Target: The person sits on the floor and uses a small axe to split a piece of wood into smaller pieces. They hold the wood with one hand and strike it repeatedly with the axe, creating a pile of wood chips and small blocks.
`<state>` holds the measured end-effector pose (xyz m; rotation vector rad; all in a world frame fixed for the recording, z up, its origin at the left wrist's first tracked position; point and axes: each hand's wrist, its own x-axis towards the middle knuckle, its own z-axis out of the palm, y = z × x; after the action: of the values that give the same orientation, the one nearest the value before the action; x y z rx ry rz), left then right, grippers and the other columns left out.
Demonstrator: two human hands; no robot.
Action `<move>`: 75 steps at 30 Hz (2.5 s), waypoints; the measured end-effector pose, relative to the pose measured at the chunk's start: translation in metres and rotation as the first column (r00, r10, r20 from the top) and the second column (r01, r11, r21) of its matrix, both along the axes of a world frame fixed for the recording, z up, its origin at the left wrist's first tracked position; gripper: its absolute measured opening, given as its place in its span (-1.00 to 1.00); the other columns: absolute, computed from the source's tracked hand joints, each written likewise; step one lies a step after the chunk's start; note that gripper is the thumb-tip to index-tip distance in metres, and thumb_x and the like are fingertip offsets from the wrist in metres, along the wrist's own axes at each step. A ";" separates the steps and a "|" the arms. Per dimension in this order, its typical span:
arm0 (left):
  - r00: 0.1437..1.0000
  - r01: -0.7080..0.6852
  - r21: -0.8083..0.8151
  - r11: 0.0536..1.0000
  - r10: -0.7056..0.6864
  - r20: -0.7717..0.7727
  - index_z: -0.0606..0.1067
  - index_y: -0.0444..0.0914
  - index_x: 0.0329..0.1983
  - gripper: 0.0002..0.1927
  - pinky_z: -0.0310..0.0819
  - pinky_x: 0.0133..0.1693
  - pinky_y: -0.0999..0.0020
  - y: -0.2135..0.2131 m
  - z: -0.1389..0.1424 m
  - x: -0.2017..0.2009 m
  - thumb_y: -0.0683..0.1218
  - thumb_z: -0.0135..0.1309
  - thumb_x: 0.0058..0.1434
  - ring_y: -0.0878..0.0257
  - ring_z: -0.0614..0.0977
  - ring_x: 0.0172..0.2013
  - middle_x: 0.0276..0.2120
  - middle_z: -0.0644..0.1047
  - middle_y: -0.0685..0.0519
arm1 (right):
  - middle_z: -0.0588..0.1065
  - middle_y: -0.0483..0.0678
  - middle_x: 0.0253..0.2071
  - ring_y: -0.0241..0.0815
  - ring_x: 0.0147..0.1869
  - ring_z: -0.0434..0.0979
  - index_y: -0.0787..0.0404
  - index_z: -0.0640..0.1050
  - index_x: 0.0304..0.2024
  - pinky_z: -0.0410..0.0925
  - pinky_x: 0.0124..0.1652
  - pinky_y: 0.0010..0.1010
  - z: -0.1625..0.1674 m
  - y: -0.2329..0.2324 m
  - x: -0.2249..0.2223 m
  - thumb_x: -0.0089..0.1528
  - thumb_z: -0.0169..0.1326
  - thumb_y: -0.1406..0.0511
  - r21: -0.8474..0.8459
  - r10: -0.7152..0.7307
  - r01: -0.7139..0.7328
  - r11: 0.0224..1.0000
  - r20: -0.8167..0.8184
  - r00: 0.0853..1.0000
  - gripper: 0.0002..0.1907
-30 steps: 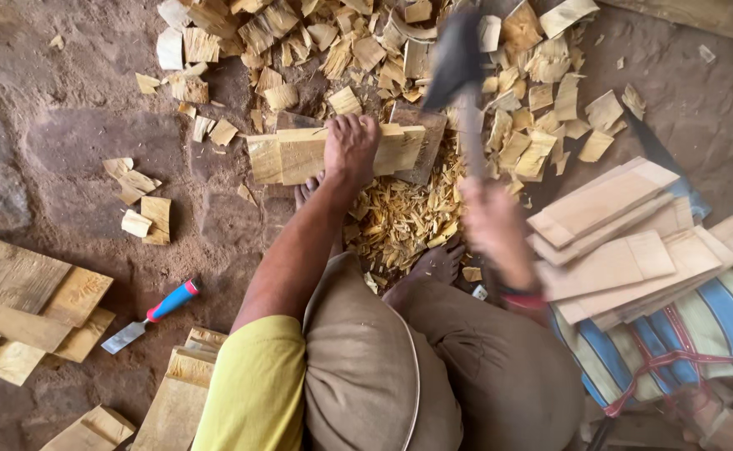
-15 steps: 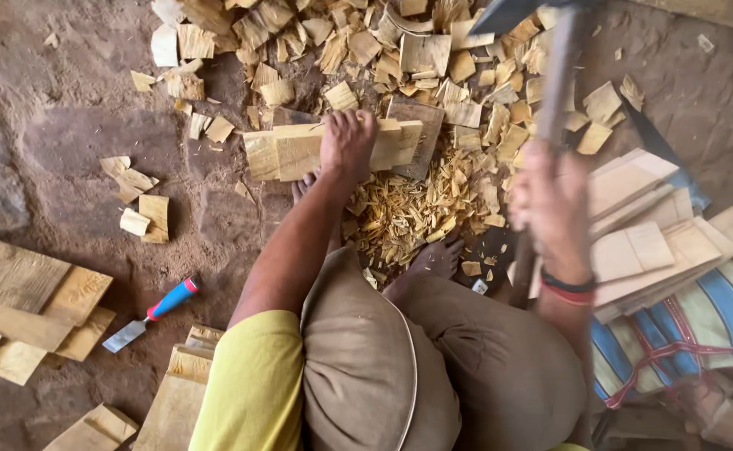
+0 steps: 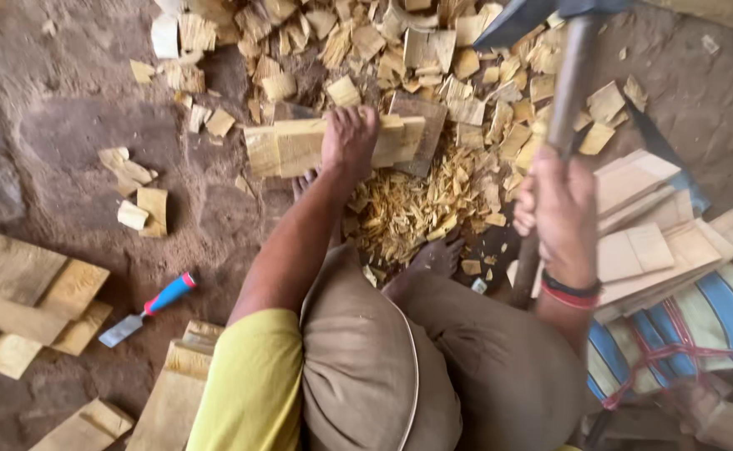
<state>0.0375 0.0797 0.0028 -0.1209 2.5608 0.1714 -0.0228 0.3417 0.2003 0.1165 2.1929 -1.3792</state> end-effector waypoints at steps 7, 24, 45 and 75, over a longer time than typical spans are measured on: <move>0.996 0.028 -0.005 1.000 -0.028 -0.082 0.20 -0.40 0.34 -0.23 0.42 0.09 -0.08 0.007 -0.032 0.007 -0.15 0.22 0.09 -0.17 0.54 0.00 0.01 0.49 -0.35 | 0.29 -0.21 -0.63 -0.39 -0.72 0.24 0.17 0.37 -0.30 0.22 -0.76 -0.55 -0.065 -0.029 0.033 0.42 -0.08 0.04 0.129 0.091 -0.136 0.982 0.303 0.949 -0.63; 0.983 0.015 -0.034 0.999 -0.021 -0.184 0.19 -0.37 0.29 -0.17 0.36 0.09 -0.10 0.009 -0.029 0.006 -0.09 0.26 -0.03 -0.16 0.51 0.02 0.05 0.45 -0.34 | 0.27 -0.18 -0.64 -0.35 -0.69 0.27 0.25 0.37 -0.32 0.21 -0.73 -0.50 -0.060 -0.017 0.039 0.47 -0.06 0.02 0.270 0.054 -0.114 0.956 0.219 0.974 -0.54; 0.995 -0.091 0.067 0.994 0.093 -0.039 0.20 -0.37 0.33 -0.08 0.32 0.18 -0.02 0.002 -0.016 0.008 -0.03 0.35 -0.06 -0.16 0.44 0.14 0.13 0.41 -0.32 | 0.30 -0.22 -0.64 -0.40 -0.65 0.28 0.26 0.40 -0.30 0.18 -0.67 -0.53 -0.117 0.000 0.081 0.46 0.01 0.09 0.004 0.177 -0.188 0.982 0.330 0.927 -0.61; 0.964 -0.226 0.154 0.962 0.244 -0.106 0.26 -0.30 0.30 -0.20 0.28 0.16 -0.18 0.005 -0.019 -0.014 -0.13 0.25 -0.04 -0.17 0.44 0.14 0.10 0.42 -0.28 | 0.32 -0.25 -0.55 -0.46 -0.64 0.27 0.21 0.38 -0.17 0.25 -0.68 -0.58 -0.023 -0.005 0.011 0.46 -0.05 0.13 -0.141 0.052 -0.048 0.989 0.022 0.998 -0.72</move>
<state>0.0231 0.0842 -0.0166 -0.3727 2.6415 0.4632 -0.0113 0.3369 0.1770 0.0270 2.0561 -1.4909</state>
